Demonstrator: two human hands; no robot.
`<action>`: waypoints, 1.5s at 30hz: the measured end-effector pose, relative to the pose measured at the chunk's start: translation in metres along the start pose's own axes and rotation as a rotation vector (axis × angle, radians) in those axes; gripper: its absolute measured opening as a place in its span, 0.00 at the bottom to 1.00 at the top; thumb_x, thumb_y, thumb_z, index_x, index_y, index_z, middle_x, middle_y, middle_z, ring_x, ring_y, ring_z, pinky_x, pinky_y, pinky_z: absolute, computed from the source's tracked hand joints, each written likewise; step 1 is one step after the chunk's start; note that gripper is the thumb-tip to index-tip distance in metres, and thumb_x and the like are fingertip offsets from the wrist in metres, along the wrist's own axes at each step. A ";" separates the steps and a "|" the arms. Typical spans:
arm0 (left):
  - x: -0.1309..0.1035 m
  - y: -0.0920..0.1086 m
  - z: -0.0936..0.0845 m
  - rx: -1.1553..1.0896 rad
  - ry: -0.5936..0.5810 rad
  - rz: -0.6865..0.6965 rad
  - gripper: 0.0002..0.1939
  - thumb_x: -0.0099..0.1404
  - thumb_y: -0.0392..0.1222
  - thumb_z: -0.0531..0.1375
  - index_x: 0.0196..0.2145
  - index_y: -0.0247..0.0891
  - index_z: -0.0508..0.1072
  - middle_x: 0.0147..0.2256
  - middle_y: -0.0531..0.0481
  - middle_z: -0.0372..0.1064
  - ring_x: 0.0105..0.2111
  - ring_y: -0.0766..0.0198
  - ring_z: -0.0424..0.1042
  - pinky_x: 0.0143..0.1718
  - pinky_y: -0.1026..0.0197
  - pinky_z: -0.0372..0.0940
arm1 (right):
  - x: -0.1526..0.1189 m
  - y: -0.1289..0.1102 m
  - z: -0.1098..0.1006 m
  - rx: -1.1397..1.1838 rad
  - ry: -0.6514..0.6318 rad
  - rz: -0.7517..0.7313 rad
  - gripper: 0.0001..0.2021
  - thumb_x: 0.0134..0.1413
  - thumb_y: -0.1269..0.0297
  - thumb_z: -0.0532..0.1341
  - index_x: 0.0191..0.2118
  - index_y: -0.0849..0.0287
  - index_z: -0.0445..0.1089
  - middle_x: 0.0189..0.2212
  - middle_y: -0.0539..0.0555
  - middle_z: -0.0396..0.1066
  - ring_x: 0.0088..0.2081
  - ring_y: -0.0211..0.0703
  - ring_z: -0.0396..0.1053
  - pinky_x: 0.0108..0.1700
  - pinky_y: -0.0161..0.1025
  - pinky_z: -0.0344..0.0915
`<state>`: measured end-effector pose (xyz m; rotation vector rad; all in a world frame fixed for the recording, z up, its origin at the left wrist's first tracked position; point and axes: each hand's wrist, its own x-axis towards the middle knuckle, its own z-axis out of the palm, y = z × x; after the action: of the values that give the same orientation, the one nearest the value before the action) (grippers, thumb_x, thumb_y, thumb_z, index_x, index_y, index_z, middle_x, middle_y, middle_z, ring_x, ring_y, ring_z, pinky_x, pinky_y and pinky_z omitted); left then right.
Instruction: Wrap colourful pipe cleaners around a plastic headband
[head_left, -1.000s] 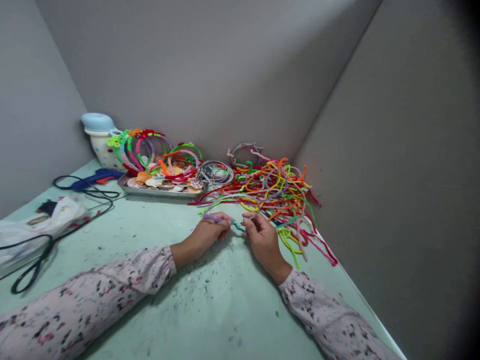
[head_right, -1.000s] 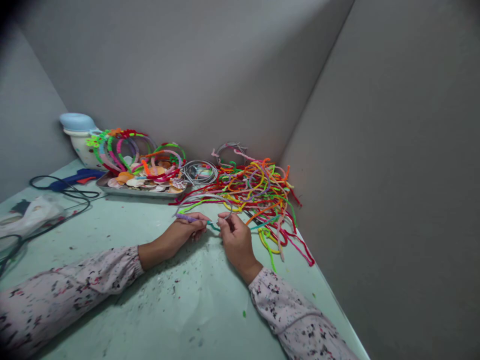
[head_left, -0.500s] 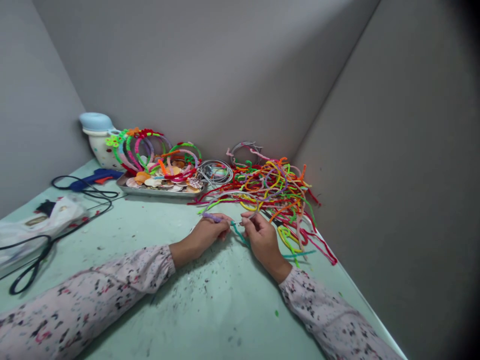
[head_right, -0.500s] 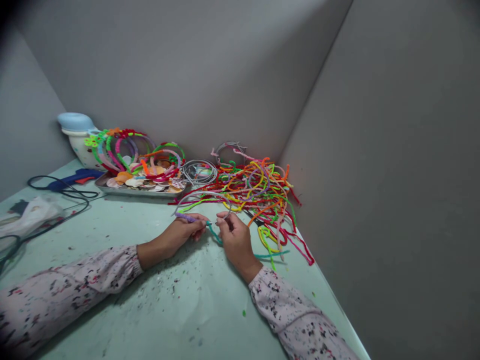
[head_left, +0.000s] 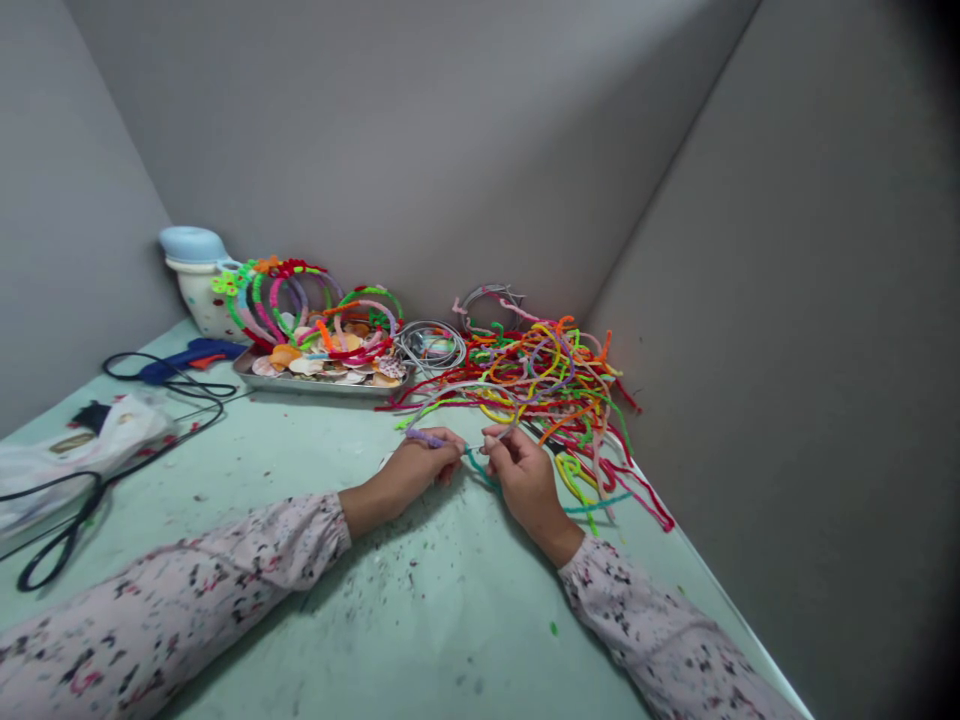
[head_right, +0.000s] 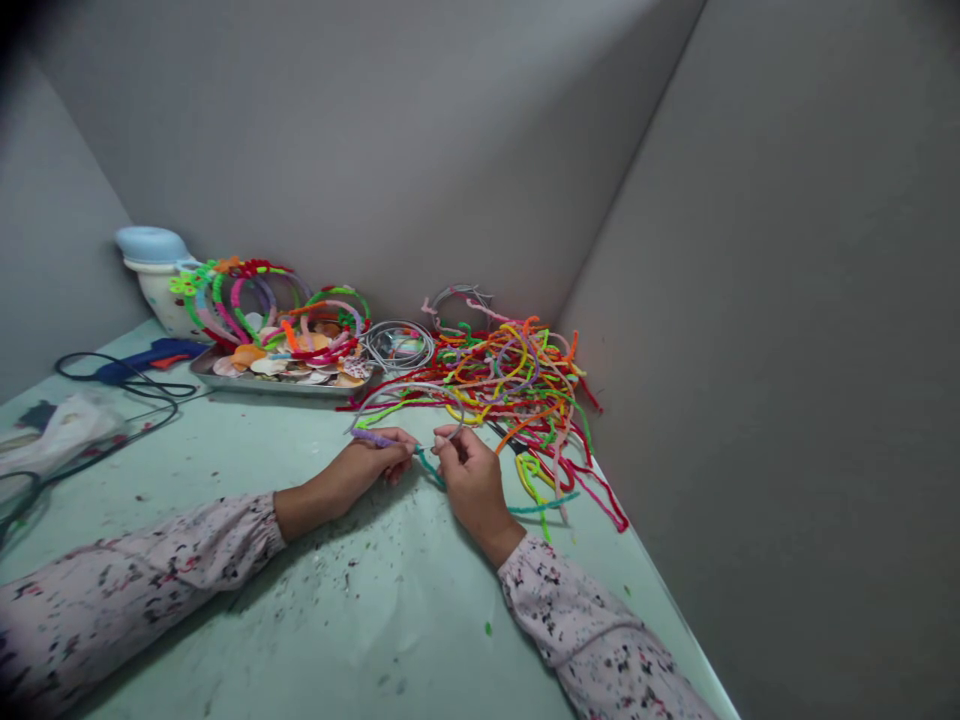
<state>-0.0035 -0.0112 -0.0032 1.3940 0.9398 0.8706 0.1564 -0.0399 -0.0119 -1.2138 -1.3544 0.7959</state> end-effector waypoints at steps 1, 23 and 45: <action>0.000 0.000 0.000 0.010 0.004 -0.005 0.08 0.57 0.42 0.57 0.25 0.35 0.68 0.19 0.55 0.62 0.19 0.70 0.59 0.21 0.65 0.52 | 0.000 0.000 0.000 0.000 -0.004 -0.001 0.10 0.55 0.59 0.57 0.39 0.58 0.69 0.24 0.48 0.67 0.21 0.36 0.63 0.24 0.33 0.60; 0.002 -0.005 -0.001 -0.029 -0.033 -0.002 0.05 0.56 0.38 0.55 0.26 0.35 0.67 0.20 0.55 0.62 0.19 0.71 0.60 0.22 0.66 0.53 | 0.000 0.002 -0.001 0.000 -0.022 0.003 0.10 0.55 0.59 0.58 0.39 0.59 0.69 0.24 0.48 0.67 0.22 0.35 0.63 0.24 0.32 0.60; 0.003 -0.008 -0.003 -0.041 0.045 -0.010 0.06 0.55 0.39 0.55 0.24 0.35 0.67 0.19 0.56 0.60 0.17 0.71 0.58 0.20 0.66 0.51 | -0.001 0.007 0.000 0.006 -0.069 -0.020 0.11 0.57 0.56 0.57 0.39 0.57 0.69 0.27 0.50 0.69 0.23 0.36 0.65 0.25 0.33 0.62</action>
<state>-0.0053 -0.0069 -0.0109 1.3384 0.9574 0.9126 0.1581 -0.0387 -0.0188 -1.1759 -1.4167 0.8339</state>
